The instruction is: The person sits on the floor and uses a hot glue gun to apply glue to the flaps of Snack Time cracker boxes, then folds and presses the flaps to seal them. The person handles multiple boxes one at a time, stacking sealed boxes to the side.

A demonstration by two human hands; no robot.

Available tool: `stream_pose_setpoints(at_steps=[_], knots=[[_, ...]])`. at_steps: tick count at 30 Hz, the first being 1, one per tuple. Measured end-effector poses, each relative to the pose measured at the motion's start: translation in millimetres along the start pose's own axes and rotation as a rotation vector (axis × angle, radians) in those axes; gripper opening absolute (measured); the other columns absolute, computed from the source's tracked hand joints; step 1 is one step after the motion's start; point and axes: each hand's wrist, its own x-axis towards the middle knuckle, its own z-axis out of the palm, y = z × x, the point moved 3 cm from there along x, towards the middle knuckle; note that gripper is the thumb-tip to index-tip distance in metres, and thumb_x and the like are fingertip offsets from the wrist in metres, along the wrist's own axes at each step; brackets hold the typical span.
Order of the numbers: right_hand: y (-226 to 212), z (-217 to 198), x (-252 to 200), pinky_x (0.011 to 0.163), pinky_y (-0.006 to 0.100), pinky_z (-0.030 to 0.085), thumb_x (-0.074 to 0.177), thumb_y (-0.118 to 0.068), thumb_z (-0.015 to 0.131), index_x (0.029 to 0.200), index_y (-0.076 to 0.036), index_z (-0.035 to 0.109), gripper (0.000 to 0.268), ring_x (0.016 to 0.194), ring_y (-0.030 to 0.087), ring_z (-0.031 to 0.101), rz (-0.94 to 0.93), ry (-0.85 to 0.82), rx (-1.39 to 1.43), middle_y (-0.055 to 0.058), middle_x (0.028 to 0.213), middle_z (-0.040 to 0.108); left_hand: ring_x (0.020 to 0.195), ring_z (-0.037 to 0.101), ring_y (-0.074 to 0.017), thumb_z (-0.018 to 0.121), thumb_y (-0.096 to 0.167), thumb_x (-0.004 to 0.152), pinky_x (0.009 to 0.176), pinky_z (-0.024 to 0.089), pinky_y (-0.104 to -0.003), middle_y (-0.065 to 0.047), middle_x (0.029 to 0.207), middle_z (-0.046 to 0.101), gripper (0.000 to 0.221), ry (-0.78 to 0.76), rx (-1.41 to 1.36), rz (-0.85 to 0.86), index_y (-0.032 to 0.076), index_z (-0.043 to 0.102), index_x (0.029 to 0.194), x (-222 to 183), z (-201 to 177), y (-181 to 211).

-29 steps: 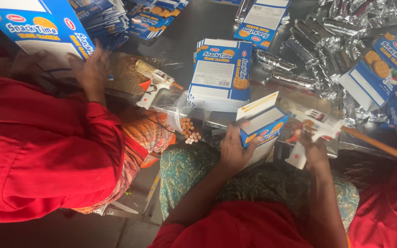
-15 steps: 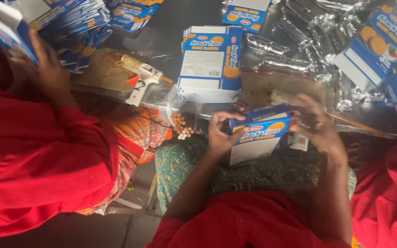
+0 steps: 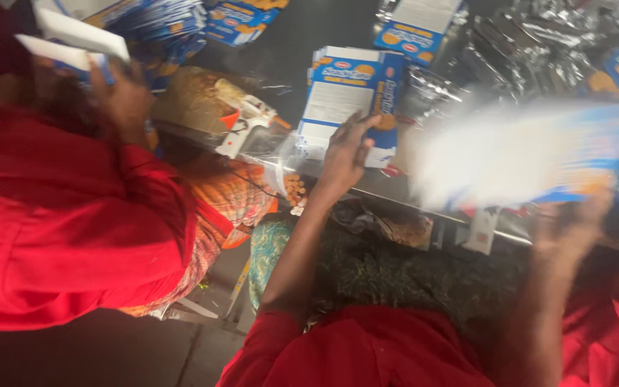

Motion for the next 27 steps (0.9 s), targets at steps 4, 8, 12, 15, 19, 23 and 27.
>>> stream_pose_setpoints(at_steps=[4, 8, 12, 15, 19, 23, 27], knots=[[-13, -30, 6, 0.103, 0.042, 0.067, 0.095, -0.022, 0.076, 0.126, 0.003, 0.058, 0.044, 0.111, 0.039, 0.074, -0.051, 0.143, 0.096, 0.025, 0.129, 0.064, 0.129, 0.051, -0.0415, 0.073, 0.034, 0.075, 0.110, 0.042, -0.060, -0.026, 0.132, 0.057, 0.066, -0.246, 0.674, -0.074, 0.003, 0.059, 0.131, -2, 43, -33], [22, -41, -6, 0.091, 0.033, 0.062, 0.110, -0.015, 0.075, 0.127, 0.001, 0.061, 0.027, 0.103, 0.032, 0.069, 0.134, -0.010, -0.049, 0.024, 0.116, 0.066, 0.115, 0.071, -0.0236, 0.058, 0.021, 0.100, 0.096, 0.056, -0.038, -0.008, 0.125, 0.074, 0.026, -0.448, 0.557, -0.238, 0.017, 0.069, 0.124, -8, 72, -46], [54, -33, -19, 0.088, 0.035, 0.061, 0.109, -0.024, 0.073, 0.125, -0.004, 0.064, 0.027, 0.099, 0.030, 0.072, 0.262, -0.077, -0.299, 0.021, 0.110, 0.072, 0.102, 0.072, -0.0285, 0.064, 0.014, 0.079, 0.079, 0.057, -0.040, -0.012, 0.116, 0.072, 0.041, 0.154, 0.470, 0.122, 0.008, 0.065, 0.120, -6, 60, -29], [64, -13, -38, 0.086, 0.039, 0.061, 0.107, -0.030, 0.073, 0.126, -0.003, 0.066, 0.034, 0.096, 0.031, 0.071, 0.290, -0.113, -0.483, 0.020, 0.109, 0.073, 0.094, 0.073, -0.0284, 0.065, 0.008, 0.084, 0.077, 0.058, -0.041, -0.010, 0.104, 0.073, 0.029, 0.118, 0.438, 0.115, 0.009, 0.068, 0.112, -7, 56, -24], [81, 36, -58, 0.086, 0.043, 0.062, 0.106, -0.037, 0.071, 0.122, 0.002, 0.064, 0.042, 0.095, 0.031, 0.073, 0.374, -0.256, -0.602, 0.020, 0.109, 0.073, 0.089, 0.070, -0.0290, 0.068, 0.009, 0.083, 0.077, 0.057, -0.042, -0.009, 0.098, 0.072, 0.025, 0.188, 0.314, 0.124, 0.012, 0.069, 0.107, -9, 30, 6], [104, 68, -74, 0.067, 0.030, 0.061, 0.086, -0.047, 0.065, 0.125, -0.011, 0.062, 0.053, 0.080, 0.018, 0.075, 0.545, -0.164, -0.706, 0.012, 0.106, 0.077, 0.082, 0.070, -0.0248, 0.070, 0.008, 0.086, 0.070, 0.057, -0.042, -0.008, 0.091, 0.070, 0.023, -0.007, 0.192, 0.144, 0.013, 0.073, 0.108, -32, 18, 84], [109, 79, -80, 0.040, 0.022, 0.037, 0.098, -0.017, 0.068, 0.132, 0.001, 0.061, 0.038, 0.056, 0.014, 0.049, 0.455, -0.211, -0.831, 0.015, 0.111, 0.073, 0.094, 0.071, -0.0323, 0.074, 0.033, 0.087, 0.086, 0.056, -0.047, -0.014, 0.099, 0.071, 0.029, -0.029, 0.067, 0.175, 0.010, 0.068, 0.104, -44, -4, 139]])
